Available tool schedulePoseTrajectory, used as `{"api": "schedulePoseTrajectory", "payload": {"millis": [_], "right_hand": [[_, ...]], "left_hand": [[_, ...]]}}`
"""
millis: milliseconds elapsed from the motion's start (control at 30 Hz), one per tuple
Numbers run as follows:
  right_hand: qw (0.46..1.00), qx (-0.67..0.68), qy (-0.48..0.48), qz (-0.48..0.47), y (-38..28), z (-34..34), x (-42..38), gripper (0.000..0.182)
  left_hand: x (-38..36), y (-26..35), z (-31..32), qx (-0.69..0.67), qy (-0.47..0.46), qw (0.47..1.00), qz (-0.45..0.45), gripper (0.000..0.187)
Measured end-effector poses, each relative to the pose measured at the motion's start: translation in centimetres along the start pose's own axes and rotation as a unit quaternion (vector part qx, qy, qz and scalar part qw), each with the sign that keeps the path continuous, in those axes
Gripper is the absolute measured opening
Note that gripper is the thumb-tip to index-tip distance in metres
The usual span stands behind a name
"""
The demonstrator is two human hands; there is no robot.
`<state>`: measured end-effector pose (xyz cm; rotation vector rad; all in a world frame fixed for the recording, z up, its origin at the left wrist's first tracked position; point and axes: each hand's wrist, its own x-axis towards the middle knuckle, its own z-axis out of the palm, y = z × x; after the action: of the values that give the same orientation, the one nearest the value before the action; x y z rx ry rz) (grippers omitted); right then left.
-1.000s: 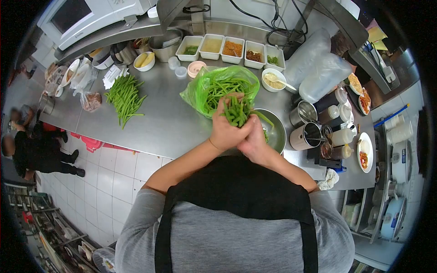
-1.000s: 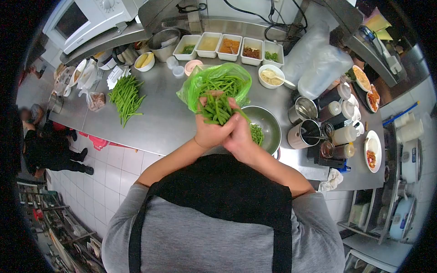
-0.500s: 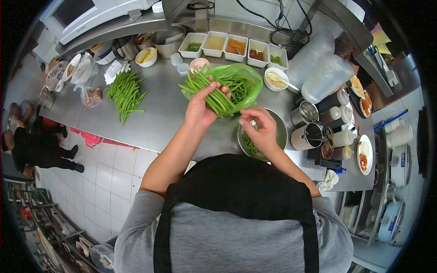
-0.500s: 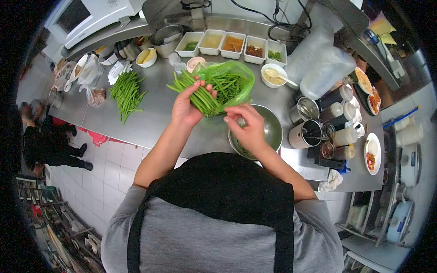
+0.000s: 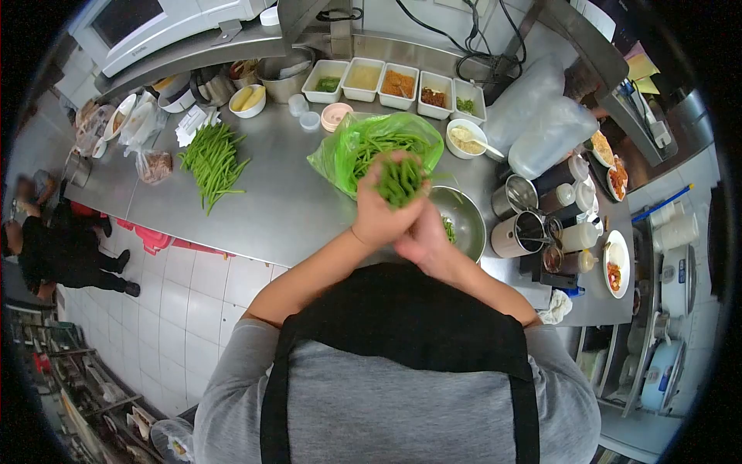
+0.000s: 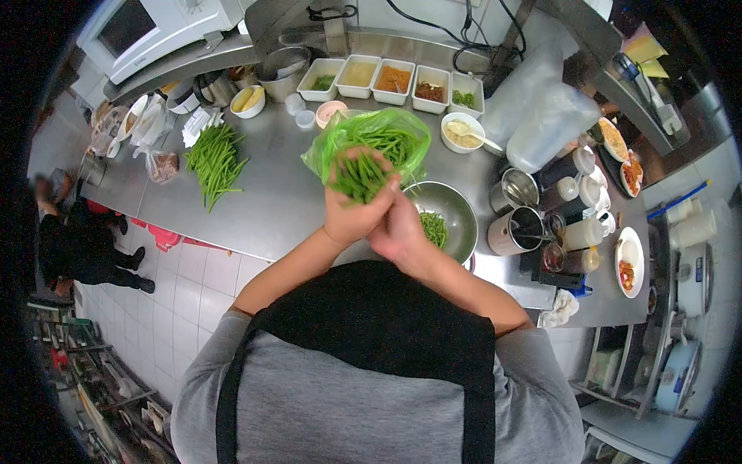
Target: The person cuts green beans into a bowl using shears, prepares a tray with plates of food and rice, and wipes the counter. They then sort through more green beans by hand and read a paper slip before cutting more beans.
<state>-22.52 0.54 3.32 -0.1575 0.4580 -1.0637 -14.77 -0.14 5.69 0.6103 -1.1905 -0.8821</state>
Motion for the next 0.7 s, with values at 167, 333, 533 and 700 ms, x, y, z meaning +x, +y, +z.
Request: {"api": "schedulePoseTrajectory", "payload": {"millis": [167,333,533,700], "right_hand": [[0.998,-0.012,-0.06,-0.005,-0.7,-1.4,-0.5,0.038],[0.994,-0.042,-0.094,-0.023,-0.6,-2.3,-0.7,0.037],[0.999,0.002,0.009,-0.039,-0.2,-2.6,-1.1,0.036],[0.998,-0.027,0.041,-0.036,-0.2,-2.6,-1.5,0.034]], "left_hand": [[-1.6,-0.3,0.0,0.038,-0.085,0.995,0.026,0.052],[-1.6,-0.3,0.4,0.083,-0.101,0.991,-0.022,0.059],[-1.5,-0.3,0.6,0.043,-0.096,0.99,-0.094,0.066],[-1.7,-1.5,1.2,0.013,-0.01,0.995,-0.093,0.063]]}}
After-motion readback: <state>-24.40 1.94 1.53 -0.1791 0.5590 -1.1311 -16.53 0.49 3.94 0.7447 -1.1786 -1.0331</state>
